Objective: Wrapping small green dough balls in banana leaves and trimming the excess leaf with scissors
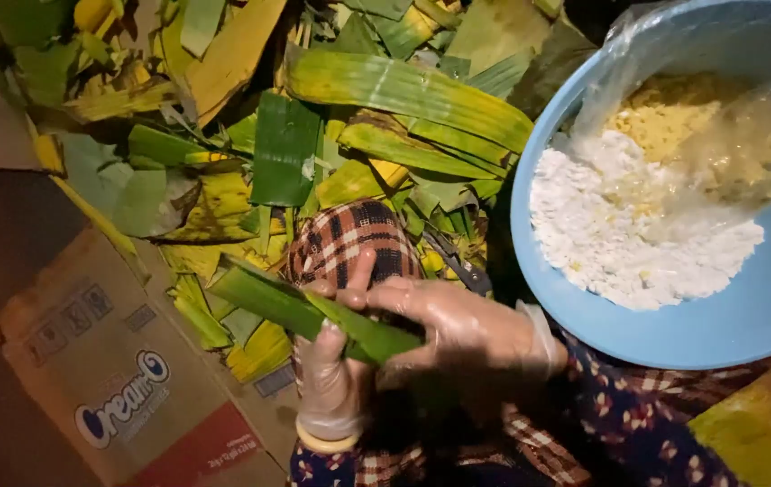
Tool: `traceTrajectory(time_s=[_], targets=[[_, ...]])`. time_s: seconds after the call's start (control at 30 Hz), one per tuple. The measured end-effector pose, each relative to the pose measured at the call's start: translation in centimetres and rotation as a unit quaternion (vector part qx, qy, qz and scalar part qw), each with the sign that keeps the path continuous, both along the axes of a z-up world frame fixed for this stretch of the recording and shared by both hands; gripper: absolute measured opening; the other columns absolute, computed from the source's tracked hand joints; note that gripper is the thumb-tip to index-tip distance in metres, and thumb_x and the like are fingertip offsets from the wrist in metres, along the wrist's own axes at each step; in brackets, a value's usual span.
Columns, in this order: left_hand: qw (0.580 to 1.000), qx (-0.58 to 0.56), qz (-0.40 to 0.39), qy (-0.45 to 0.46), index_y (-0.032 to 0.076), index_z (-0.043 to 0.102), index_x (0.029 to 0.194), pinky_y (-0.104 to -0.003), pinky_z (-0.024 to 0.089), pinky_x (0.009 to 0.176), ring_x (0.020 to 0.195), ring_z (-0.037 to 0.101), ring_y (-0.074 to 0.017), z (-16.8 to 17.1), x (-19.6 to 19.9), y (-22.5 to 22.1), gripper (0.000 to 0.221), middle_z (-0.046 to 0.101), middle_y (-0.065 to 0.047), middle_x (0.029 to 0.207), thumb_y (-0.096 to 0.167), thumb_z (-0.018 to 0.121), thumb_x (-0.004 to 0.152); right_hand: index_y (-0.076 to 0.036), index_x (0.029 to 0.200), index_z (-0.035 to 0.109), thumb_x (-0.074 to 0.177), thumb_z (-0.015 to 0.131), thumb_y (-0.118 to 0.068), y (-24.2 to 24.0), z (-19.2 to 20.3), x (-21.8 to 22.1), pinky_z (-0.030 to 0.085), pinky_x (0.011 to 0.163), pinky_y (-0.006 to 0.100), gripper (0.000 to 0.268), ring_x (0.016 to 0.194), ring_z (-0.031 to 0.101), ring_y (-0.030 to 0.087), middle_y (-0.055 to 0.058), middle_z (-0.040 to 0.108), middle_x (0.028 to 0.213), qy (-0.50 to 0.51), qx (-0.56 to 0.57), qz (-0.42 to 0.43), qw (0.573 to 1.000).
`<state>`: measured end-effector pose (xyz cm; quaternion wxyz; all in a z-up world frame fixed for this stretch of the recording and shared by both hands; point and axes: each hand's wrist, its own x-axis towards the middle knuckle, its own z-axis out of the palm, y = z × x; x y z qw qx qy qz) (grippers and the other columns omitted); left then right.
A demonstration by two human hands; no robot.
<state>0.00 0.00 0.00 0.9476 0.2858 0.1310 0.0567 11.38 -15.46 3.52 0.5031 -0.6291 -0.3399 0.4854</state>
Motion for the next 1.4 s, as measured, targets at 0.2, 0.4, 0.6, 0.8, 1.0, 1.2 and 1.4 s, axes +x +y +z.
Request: traceTrajectory(time_s=[0.2, 0.4, 0.6, 0.8, 1.0, 1.2, 1.4], targets=[[0.976, 0.173, 0.059, 0.118, 0.016, 0.05, 0.135, -0.064, 0.031, 0.121, 0.14, 0.048, -0.0473, 0.7, 0.0, -3.3, 0.051, 0.046, -0.034, 0.15, 0.029, 0.076, 0.094, -0.001, 0.147, 0.049, 0.098, 0.057, -0.032, -0.6, -1.2, -6.8, 0.034, 0.118, 0.045, 0.059, 0.139, 0.054, 0.034, 0.018, 0.056, 0.151, -0.144, 0.02, -0.232, 0.962], [0.984, 0.151, 0.054, 0.084, 0.009, 0.068, 0.102, -0.064, 0.049, 0.105, 0.136, 0.052, -0.0413, 2.4, 0.2, -5.4, 0.02, 0.068, -0.005, 0.102, 0.026, 0.075, 0.094, 0.003, 0.133, 0.061, 0.103, 0.056, -0.018, -2.3, 0.2, -7.7, 0.052, 0.102, 0.045, 0.037, 0.118, 0.069, 0.036, 0.022, 0.068, 0.133, -0.152, 0.065, -0.31, 0.936], [0.99, 0.14, -0.02, -0.004, 0.014, 0.072, 0.114, -0.059, 0.036, 0.118, 0.131, 0.057, -0.0339, 3.3, 0.9, -5.5, 0.027, 0.073, -0.004, 0.119, 0.035, 0.078, 0.097, 0.005, 0.118, 0.069, 0.098, 0.062, -0.006, -2.8, -1.8, -7.4, 0.067, 0.061, 0.032, 0.024, 0.075, 0.078, 0.027, 0.021, 0.078, 0.101, -0.172, 0.086, -0.332, 0.924], [0.993, 0.069, -0.084, 0.052, 0.017, 0.067, 0.112, -0.063, 0.037, 0.113, 0.125, 0.059, -0.0357, 1.9, 1.8, -3.5, 0.019, 0.074, -0.001, 0.108, 0.024, 0.072, 0.096, -0.003, 0.114, 0.064, 0.106, 0.047, -0.021, -2.2, 1.3, -5.7, 0.064, 0.075, 0.038, 0.026, 0.084, 0.076, 0.024, 0.012, 0.075, 0.094, -0.132, 0.006, -0.282, 0.95], [0.969, 0.189, -0.008, 0.158, 0.008, 0.07, 0.103, -0.054, 0.059, 0.097, 0.107, 0.07, -0.0318, 4.7, 2.9, -3.7, 0.032, 0.073, -0.018, 0.115, 0.039, 0.066, 0.097, 0.008, 0.148, 0.043, 0.087, 0.087, -0.031, 0.1, -2.8, -8.8, 0.063, 0.093, 0.04, 0.085, 0.095, 0.075, 0.026, 0.018, 0.071, 0.111, -0.433, -0.063, -0.259, 0.861], [0.991, 0.052, -0.123, 0.03, 0.01, 0.028, 0.16, -0.053, 0.052, 0.109, 0.122, 0.066, -0.0305, 3.5, 2.9, -1.8, 0.076, 0.072, -0.011, 0.123, 0.02, 0.072, 0.1, -0.009, 0.131, 0.057, 0.104, 0.05, -0.012, -0.9, -1.1, -6.2, 0.065, 0.092, 0.042, 0.029, 0.101, 0.076, 0.031, 0.016, 0.073, 0.118, -0.063, -0.115, -0.196, 0.972], [0.983, 0.006, 0.045, 0.178, 0.012, 0.065, 0.115, -0.057, 0.053, 0.096, 0.092, 0.068, -0.0278, 1.8, 2.8, -1.0, 0.029, 0.073, -0.002, 0.091, 0.014, 0.076, 0.088, -0.002, 0.133, 0.057, 0.101, 0.037, -0.056, -2.0, -3.2, -3.0, 0.061, 0.081, 0.042, 0.066, 0.094, 0.066, 0.03, 0.017, 0.066, 0.112, -0.153, -0.001, -0.002, 0.988]])
